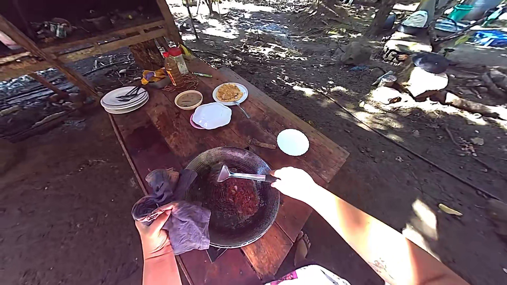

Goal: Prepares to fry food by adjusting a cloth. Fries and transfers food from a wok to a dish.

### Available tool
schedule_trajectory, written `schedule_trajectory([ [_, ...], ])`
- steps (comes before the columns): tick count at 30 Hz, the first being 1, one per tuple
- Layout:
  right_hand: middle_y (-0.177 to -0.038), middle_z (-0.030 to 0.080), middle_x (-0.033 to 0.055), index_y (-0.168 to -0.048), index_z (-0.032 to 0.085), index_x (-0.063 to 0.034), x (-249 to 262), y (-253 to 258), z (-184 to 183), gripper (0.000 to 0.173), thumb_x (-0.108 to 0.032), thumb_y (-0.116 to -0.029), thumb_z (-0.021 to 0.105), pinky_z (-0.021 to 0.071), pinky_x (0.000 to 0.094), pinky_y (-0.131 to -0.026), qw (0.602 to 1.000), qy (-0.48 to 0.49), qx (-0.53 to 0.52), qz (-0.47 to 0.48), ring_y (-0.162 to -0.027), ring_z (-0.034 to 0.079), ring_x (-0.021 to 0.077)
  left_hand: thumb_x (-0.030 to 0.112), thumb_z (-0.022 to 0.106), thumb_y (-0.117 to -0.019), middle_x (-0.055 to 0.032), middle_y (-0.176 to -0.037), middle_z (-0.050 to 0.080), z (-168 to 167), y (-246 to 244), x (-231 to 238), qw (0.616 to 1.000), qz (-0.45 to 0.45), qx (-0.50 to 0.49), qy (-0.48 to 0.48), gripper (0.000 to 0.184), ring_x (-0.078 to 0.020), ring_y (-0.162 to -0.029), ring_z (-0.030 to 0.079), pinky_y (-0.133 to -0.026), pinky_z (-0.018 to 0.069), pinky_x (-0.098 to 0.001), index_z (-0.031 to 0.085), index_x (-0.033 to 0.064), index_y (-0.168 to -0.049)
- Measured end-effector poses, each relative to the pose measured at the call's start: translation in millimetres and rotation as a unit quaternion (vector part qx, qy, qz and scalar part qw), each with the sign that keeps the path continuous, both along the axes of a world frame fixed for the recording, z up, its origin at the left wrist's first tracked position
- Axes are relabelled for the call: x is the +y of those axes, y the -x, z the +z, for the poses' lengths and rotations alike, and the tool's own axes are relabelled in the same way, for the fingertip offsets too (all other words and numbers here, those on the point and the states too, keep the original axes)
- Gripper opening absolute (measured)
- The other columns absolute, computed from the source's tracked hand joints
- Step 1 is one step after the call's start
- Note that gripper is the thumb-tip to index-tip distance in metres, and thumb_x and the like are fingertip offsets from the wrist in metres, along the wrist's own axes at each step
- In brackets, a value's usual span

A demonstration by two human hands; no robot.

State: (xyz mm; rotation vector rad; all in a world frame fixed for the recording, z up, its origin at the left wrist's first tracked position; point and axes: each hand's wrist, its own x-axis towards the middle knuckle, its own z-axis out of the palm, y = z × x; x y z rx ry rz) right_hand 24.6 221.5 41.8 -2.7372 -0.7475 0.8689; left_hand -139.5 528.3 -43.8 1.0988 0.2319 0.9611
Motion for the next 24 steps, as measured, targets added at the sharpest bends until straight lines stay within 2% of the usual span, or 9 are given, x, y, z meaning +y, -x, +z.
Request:
schedule_trajectory([
  [4, -0.113, 0.07, 0.0223, -0.117, 0.068, -0.0024, -42.7, -19.9, 4.9, 0.034, -0.031, -0.1061, 0.054, 0.0498, 0.0607, -0.09, 1.0, 0.016, -0.016, 0.007, -0.111, 0.066, 0.0397, -0.003, 0.069, -0.0685, 0.0087, -0.082, 0.076, -4.2, 0.8, -0.7, 1.0, -0.007, -0.012, 0.002, 0.035, 0.0001, -0.077, 0.071, -0.072, 0.0598, -0.0198, 0.067, 0.0196, -0.095],
  [7, -0.113, 0.071, 0.0195, -0.123, 0.069, -0.0074, -62.5, -23.4, 16.4, 0.036, -0.034, -0.1077, 0.051, 0.0502, 0.059, -0.092, 1.0, 0.025, -0.017, 0.005, -0.112, 0.067, 0.0373, 0.001, 0.072, -0.0706, 0.0088, -0.084, 0.076, -9.6, 2.2, -1.6, 1.0, -0.016, -0.015, -0.006, 0.034, 0.0001, -0.078, 0.071, -0.073, 0.0596, -0.0194, 0.068, 0.0207, -0.098],
  [13, -0.119, 0.072, 0.016, -0.132, 0.067, -0.0127, -90.3, -5.8, 30.6, 0.035, -0.034, -0.1059, 0.056, 0.0522, 0.0571, -0.094, 0.999, -0.022, -0.039, 0.019, -0.112, 0.069, 0.0349, 0.006, 0.074, -0.0733, 0.0098, -0.085, 0.077, -15.5, 12.6, -4.5, 0.999, -0.026, -0.026, -0.01, 0.028, 0.0029, -0.079, 0.071, -0.074, 0.0582, -0.0164, 0.075, 0.0259, -0.093],
  [16, -0.116, 0.073, 0.0163, -0.131, 0.068, -0.0144, -110.6, 3.6, 51.5, 0.034, -0.033, -0.1029, 0.062, 0.0526, 0.0578, -0.092, 0.999, 0.025, -0.034, 0.014, -0.109, 0.069, 0.0364, 0.007, 0.075, -0.0741, 0.0092, -0.086, 0.077, -19.1, 15.1, -6.3, 0.999, -0.029, -0.034, -0.005, 0.027, 0.0021, -0.08, 0.071, -0.074, 0.0583, -0.0167, 0.076, 0.0259, -0.094],
  [20, -0.113, 0.073, 0.0201, -0.133, 0.067, -0.0136, -128.7, 37.4, 87.3, 0.038, -0.036, -0.1037, 0.061, 0.0509, 0.063, -0.091, 0.992, 0.12, 0.04, -0.014, -0.109, 0.068, 0.041, 0.003, 0.072, -0.0737, 0.009, -0.084, 0.077, -15.5, 14.6, -12.3, 0.999, -0.012, -0.033, -0.002, 0.028, 0.0023, -0.078, 0.071, -0.073, 0.0584, -0.0166, 0.074, 0.024, -0.092],
  [22, -0.115, 0.072, 0.0227, -0.136, 0.065, -0.0115, -130.1, 58.3, 93.4, 0.041, -0.036, -0.1042, 0.06, 0.0504, 0.0646, -0.092, 0.987, 0.146, 0.063, -0.023, -0.111, 0.068, 0.0436, 0.002, 0.071, -0.0735, 0.0084, -0.085, 0.077, -14.1, 14.8, -15.6, 0.999, -0.012, -0.033, -0.002, 0.028, 0.0017, -0.079, 0.071, -0.073, 0.0586, -0.0171, 0.074, 0.0235, -0.092],
  [24, -0.123, 0.07, 0.0234, -0.141, 0.061, -0.0115, -120.0, 72.7, 86.8, 0.044, -0.037, -0.1065, 0.055, 0.0499, 0.0641, -0.096, 0.98, 0.169, 0.096, -0.043, -0.116, 0.066, 0.044, 0.003, 0.073, -0.0737, 0.0085, -0.086, 0.077, -12.4, 15.7, -19.3, 0.999, -0.014, -0.036, -0.007, 0.029, 0.0014, -0.08, 0.071, -0.074, 0.0589, -0.0176, 0.074, 0.0239, -0.094],
])
